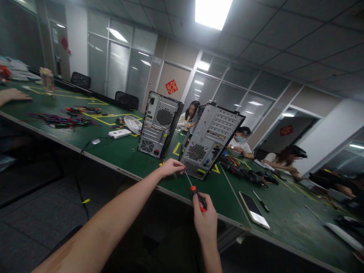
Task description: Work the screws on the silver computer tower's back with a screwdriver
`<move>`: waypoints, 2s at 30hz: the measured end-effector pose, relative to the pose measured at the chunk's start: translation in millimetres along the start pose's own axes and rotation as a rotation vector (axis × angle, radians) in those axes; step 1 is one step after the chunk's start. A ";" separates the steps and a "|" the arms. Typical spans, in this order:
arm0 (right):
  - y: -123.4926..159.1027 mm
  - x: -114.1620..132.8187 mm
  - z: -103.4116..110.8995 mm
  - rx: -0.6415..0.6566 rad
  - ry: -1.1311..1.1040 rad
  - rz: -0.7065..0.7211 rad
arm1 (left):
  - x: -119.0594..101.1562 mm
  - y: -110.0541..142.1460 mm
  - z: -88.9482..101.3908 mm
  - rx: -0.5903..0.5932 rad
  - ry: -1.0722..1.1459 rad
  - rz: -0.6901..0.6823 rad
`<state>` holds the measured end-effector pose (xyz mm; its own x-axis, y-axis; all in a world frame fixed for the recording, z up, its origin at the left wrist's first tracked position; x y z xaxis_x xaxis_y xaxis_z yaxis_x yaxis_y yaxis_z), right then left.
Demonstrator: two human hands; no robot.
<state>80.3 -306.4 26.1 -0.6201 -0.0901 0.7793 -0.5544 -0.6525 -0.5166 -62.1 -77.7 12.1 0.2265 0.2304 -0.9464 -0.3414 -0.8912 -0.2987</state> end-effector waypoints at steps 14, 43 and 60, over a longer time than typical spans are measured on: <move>4.4 7.2 0.9 0.005 0.096 0.033 | -4.0 2.1 -1.6 -0.014 -0.037 0.035; 5.0 7.7 3.5 -0.001 0.288 0.141 | -0.7 1.9 -1.9 0.026 -0.092 -0.011; -16.6 -12.8 31.1 -0.306 0.143 -0.075 | -2.0 -19.5 7.1 -0.471 -0.018 0.015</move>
<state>114.7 -317.8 35.7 -0.6306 0.0700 0.7730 -0.7290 -0.3952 -0.5589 -62.4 -58.0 19.0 0.2073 0.2191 -0.9534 0.1073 -0.9738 -0.2004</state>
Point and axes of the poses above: each hand's wrist, its own y-axis away from the middle knuckle, its own z-axis out of the back of the hand, x = y × z, the point moved 1 cm from there along -y, towards the middle knuckle, and after that the axes turned 13 degrees about -x, right-handed, at the moved point
